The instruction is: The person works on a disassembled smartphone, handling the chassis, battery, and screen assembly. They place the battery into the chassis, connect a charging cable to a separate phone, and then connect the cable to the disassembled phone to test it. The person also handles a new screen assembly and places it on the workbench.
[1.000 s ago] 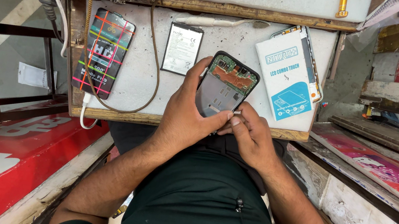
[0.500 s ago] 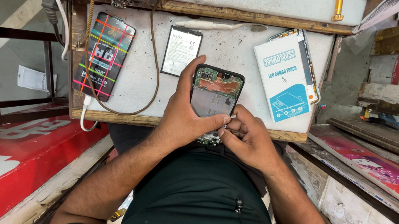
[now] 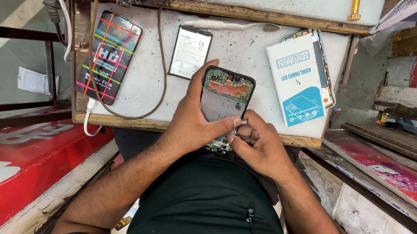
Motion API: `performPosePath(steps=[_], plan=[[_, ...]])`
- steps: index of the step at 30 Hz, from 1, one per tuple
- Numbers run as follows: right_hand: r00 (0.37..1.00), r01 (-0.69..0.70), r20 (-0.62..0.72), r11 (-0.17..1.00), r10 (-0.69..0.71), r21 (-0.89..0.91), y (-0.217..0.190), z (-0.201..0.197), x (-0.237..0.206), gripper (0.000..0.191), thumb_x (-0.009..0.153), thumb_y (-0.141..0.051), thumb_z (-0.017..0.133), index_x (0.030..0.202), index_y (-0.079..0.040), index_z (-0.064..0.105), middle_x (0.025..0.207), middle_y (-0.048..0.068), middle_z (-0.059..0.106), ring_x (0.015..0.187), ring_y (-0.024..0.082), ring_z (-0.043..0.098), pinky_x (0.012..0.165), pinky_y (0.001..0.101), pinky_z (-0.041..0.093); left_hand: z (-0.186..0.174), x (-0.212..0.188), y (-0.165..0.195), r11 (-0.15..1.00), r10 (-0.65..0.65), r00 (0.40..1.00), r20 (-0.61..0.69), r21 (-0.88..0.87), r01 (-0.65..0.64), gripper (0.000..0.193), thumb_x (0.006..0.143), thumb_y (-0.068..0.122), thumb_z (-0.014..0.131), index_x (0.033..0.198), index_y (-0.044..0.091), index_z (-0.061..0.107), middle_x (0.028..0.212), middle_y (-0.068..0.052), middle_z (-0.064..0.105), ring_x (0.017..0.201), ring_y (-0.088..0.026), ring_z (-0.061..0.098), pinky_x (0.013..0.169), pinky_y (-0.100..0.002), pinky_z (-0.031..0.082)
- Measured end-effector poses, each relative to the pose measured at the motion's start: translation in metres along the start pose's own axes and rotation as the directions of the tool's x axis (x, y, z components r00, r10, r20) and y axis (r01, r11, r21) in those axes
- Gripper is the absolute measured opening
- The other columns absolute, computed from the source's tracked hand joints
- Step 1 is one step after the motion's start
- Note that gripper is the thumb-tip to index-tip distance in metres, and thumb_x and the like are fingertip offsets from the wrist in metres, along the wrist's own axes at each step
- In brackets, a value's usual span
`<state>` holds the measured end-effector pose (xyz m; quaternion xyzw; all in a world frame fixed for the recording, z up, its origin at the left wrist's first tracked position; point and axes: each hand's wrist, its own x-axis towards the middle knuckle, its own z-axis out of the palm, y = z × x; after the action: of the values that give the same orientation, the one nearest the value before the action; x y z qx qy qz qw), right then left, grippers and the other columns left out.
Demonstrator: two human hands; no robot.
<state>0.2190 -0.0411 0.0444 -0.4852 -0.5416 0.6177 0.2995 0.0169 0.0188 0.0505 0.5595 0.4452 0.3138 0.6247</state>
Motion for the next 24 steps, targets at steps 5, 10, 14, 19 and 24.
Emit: performPosePath(steps=[5, 10, 14, 19, 24], plan=[[0.999, -0.042, -0.031, 0.998, 0.041, -0.039, -0.003, 0.004, 0.001, 0.017, 0.094, -0.004, 0.066, 0.106, -0.003, 0.054, 0.068, 0.003, 0.069, 0.06, 0.004, 0.062, 0.053, 0.0212, 0.045, 0.003, 0.0, 0.008, 0.999, -0.002, 0.998, -0.061, 0.041, 0.004, 0.103, 0.083, 0.021, 0.083, 0.16, 0.004, 0.015, 0.131, -0.022, 0.06, 0.119, -0.026, 0.07, 0.101, -0.041, 0.062], [0.998, -0.049, -0.051, 0.988, 0.042, -0.143, -0.006, 0.006, 0.002, 0.022, 0.092, -0.006, 0.067, 0.11, -0.003, 0.055, 0.066, 0.002, 0.071, 0.057, 0.005, 0.065, 0.05, 0.0214, 0.045, 0.005, -0.001, 0.01, 0.994, 0.028, 0.994, -0.108, 0.108, -0.016, 0.101, 0.086, 0.021, 0.082, 0.159, 0.002, 0.016, 0.13, -0.022, 0.061, 0.121, -0.027, 0.07, 0.103, -0.042, 0.061], [0.996, -0.069, -0.071, 0.977, 0.056, -0.2, -0.005, 0.005, 0.002, 0.023, 0.092, -0.008, 0.069, 0.11, -0.004, 0.056, 0.063, 0.002, 0.071, 0.053, 0.005, 0.063, 0.047, 0.0219, 0.043, 0.006, 0.0, 0.004, 0.992, 0.048, 0.993, -0.111, 0.123, -0.034, 0.1, 0.086, 0.023, 0.082, 0.159, 0.002, 0.017, 0.131, -0.022, 0.059, 0.122, -0.027, 0.068, 0.104, -0.043, 0.06], [0.997, -0.021, -0.076, 0.981, 0.007, -0.194, -0.003, 0.004, 0.0, 0.021, 0.094, -0.008, 0.069, 0.11, -0.004, 0.056, 0.062, 0.001, 0.066, 0.054, 0.005, 0.06, 0.048, 0.0214, 0.042, 0.007, 0.001, -0.004, 0.995, 0.05, 0.995, -0.085, 0.093, -0.042, 0.099, 0.09, 0.03, 0.082, 0.159, 0.003, 0.017, 0.133, -0.022, 0.06, 0.126, -0.028, 0.067, 0.106, -0.043, 0.059], [0.997, -0.007, -0.074, 0.98, -0.008, -0.201, -0.005, 0.005, 0.0, 0.023, 0.093, -0.008, 0.07, 0.11, -0.004, 0.056, 0.057, -0.001, 0.058, 0.051, 0.005, 0.054, 0.047, 0.023, 0.038, 0.007, 0.001, -0.007, 0.993, 0.062, 0.993, -0.097, 0.105, -0.052, 0.097, 0.091, 0.033, 0.082, 0.159, 0.003, 0.02, 0.133, -0.02, 0.061, 0.128, -0.028, 0.066, 0.107, -0.043, 0.058]])
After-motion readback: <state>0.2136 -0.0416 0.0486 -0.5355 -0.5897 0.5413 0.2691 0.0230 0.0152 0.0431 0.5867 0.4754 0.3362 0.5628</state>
